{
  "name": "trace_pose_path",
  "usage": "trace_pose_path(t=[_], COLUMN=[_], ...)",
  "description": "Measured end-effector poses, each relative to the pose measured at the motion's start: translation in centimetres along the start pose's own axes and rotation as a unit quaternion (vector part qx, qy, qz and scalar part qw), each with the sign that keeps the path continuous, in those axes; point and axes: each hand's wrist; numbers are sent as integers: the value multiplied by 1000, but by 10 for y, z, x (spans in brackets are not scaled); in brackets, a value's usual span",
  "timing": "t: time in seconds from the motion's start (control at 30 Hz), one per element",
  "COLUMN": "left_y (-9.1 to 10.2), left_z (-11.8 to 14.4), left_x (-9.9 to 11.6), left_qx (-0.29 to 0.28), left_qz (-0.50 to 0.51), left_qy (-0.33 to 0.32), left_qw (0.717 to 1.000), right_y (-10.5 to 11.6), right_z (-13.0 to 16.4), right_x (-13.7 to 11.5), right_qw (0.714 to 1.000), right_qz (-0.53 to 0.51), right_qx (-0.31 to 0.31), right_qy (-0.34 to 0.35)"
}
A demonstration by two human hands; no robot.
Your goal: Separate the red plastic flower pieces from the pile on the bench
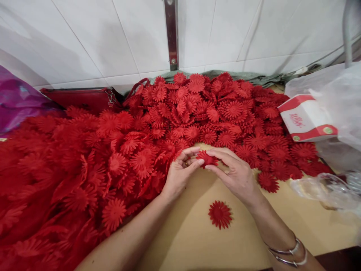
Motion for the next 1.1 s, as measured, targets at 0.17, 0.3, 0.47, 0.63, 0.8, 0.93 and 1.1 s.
trace_pose_path(t=[0.17, 0.3, 0.47, 0.63, 0.8, 0.93, 1.1], left_y=[0, 2, 3, 3, 4, 3, -2], left_z=[1, 1, 3, 5, 8, 9, 10], left_x=[0, -1, 1, 5, 6, 6, 12], left_qx=[-27, -40, -46, -47, -54, -56, -63], left_qz=[-36, -87, -168, -184, -178, -154, -107], left_qy=[-27, -96, -114, -95, -72, -46, -53], left_qw=[999, 991, 978, 977, 980, 985, 991], right_y=[0, 4, 5, 6, 6, 6, 2], right_z=[1, 2, 4, 5, 4, 2, 2], right_x=[1, 1, 4, 6, 4, 1, -4], right_qw=[1000, 1000, 999, 998, 997, 997, 998], right_qz=[-2, 7, 28, 40, 18, 0, -13], right_qx=[1, -11, -28, -51, -71, -72, -30], right_qy=[0, 8, 2, 26, 34, 24, -60])
Point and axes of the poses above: each hand's wrist, its own z-axis away from the middle knuckle, its own y-axis out of the back of the hand, x = y × z, and after that the axes turned 7 degrees about -z, right-handed
